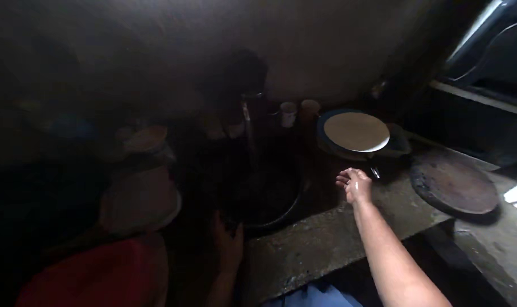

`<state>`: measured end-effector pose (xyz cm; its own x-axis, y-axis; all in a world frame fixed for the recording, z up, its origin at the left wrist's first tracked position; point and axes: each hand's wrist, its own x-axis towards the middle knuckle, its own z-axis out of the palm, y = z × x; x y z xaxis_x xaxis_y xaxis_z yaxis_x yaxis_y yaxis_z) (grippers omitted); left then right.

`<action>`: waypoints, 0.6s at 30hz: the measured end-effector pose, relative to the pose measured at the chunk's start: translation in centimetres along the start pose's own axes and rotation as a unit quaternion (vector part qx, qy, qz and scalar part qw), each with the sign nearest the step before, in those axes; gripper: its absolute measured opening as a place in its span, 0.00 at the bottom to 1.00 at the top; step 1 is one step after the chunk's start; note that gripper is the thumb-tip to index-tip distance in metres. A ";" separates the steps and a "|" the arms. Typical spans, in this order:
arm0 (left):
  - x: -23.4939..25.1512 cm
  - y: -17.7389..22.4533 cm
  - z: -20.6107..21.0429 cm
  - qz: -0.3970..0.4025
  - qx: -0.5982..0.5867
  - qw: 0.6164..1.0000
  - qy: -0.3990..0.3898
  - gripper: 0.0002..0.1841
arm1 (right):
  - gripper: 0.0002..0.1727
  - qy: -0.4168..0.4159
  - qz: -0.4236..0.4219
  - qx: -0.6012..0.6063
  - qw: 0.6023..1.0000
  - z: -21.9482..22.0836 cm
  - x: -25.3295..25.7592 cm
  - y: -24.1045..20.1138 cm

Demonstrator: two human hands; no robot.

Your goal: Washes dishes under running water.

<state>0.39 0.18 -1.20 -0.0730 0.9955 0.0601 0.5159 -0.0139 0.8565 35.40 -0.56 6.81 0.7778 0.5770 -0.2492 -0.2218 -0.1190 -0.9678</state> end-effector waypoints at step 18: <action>-0.4 -0.2 0.2 0.055 0.030 0.998 0.008 0.38 | 0.33 -0.005 0.125 0.059 0.990 -1.9 8.2 -4.9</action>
<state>0.47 -0.24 -1.54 -0.0262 0.9867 0.1606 0.5713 -0.1170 0.8124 43.98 3.19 9.42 0.6838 0.5495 -0.4800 -0.4752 -0.1638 -0.8645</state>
